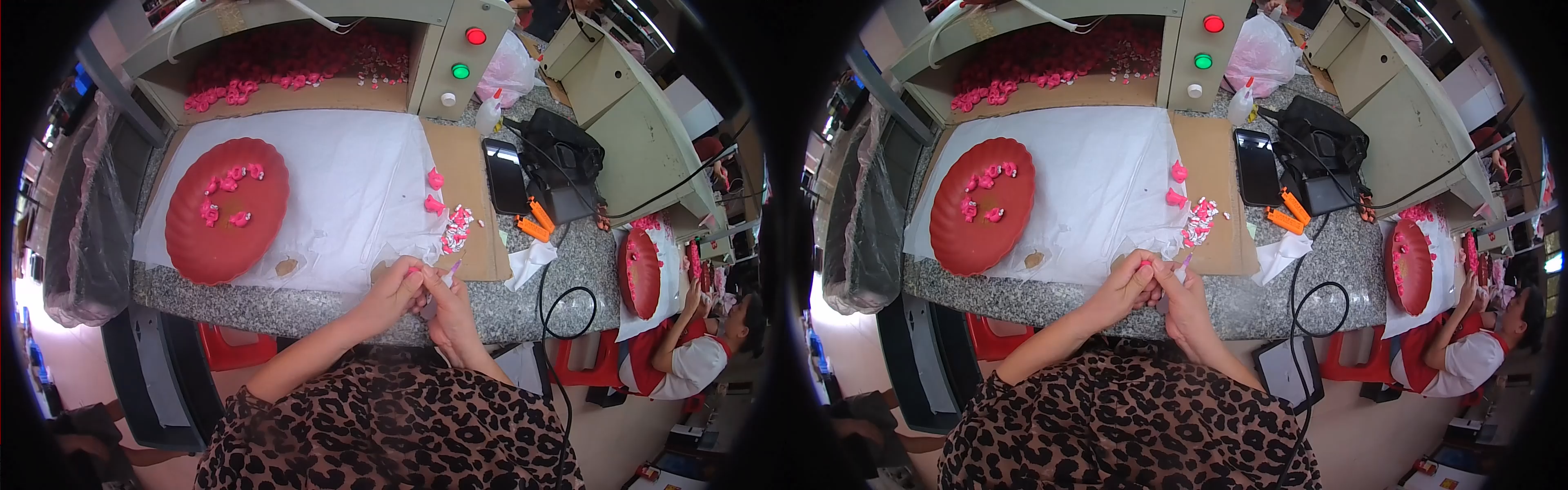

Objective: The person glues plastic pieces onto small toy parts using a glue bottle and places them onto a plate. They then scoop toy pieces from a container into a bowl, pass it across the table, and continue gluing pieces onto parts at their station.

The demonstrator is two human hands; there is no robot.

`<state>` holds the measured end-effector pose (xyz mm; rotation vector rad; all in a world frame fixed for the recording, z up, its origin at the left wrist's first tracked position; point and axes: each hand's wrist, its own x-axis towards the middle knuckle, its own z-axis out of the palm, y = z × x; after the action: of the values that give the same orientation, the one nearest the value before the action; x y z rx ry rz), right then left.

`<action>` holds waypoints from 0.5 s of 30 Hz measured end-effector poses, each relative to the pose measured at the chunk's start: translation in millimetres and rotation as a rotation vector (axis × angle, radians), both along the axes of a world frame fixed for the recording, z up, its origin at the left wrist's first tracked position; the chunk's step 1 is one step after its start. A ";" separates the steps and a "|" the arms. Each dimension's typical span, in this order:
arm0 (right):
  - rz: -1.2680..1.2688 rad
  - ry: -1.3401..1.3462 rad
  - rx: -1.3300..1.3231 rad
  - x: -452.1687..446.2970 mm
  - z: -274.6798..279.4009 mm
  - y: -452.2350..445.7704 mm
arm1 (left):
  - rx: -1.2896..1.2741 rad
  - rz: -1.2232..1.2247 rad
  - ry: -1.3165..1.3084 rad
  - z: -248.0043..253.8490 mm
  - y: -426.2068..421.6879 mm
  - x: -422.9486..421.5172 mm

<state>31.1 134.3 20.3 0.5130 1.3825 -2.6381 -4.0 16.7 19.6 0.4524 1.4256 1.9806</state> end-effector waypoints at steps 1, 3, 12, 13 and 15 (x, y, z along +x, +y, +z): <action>-0.001 0.005 0.001 -0.9 0.8 0.1 | 0.001 -0.001 0.005 0.4 -0.8 -0.4; -0.053 -0.043 -0.054 -2.1 2.1 -0.5 | 0.038 0.035 0.102 -0.7 -3.3 0.7; 0.021 -0.059 0.013 -4.1 7.1 0.8 | 0.166 0.031 -0.297 -2.9 -24.1 2.1; 0.028 -0.056 0.006 -4.3 7.0 2.4 | 0.160 0.039 -0.292 -2.1 -27.3 2.0; 0.033 -0.081 0.022 -3.7 6.1 4.7 | 0.299 0.040 -0.391 -0.4 -33.4 2.2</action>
<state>27.4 139.0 26.4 0.5884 1.3850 -2.5493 -1.8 -16.6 19.2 0.1485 0.9092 2.1780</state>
